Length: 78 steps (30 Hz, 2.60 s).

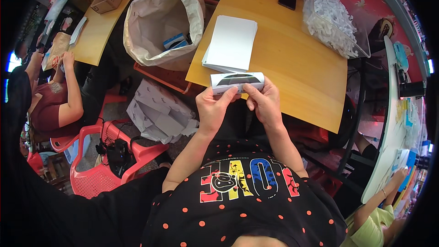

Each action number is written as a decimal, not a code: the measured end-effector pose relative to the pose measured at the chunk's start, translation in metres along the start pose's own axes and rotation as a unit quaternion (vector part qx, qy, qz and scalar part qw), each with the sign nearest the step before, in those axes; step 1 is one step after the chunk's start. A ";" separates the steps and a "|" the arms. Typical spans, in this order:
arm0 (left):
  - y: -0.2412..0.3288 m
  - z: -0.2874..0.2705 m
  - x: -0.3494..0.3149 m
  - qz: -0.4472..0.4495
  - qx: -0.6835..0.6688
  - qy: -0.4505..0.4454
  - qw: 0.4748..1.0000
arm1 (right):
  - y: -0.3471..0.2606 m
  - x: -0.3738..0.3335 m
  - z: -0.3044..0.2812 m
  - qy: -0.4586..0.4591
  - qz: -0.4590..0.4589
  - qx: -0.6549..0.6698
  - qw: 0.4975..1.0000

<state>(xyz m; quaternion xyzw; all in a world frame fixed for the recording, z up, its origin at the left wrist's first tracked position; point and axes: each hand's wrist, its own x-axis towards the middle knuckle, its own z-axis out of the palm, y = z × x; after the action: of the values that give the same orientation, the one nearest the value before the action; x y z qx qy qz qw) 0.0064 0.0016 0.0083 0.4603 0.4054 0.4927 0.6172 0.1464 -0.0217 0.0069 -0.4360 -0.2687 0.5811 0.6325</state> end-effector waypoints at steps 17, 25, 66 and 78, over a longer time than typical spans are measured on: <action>-0.002 -0.079 -0.004 -0.112 0.023 -0.041 0.993 | -0.005 -0.002 -0.038 -0.102 -0.033 -0.239 0.965; 0.051 -0.119 0.078 -0.006 -0.146 0.100 0.984 | -0.017 0.016 -0.033 -0.023 -0.052 -0.251 0.966; -0.001 -0.058 0.011 0.038 0.057 0.014 0.998 | -0.037 -0.022 -0.026 -0.094 -0.005 -0.136 0.986; 0.025 -0.041 -0.012 0.397 0.367 -0.196 0.818 | -0.002 0.004 -0.039 -0.037 0.043 -0.034 0.998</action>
<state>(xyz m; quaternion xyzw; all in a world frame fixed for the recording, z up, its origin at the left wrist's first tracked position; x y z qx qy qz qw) -0.0413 -0.0009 0.0229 0.8607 0.2089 0.4089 0.2200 0.1809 -0.0266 -0.0110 -0.4469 -0.2927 0.6137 0.5814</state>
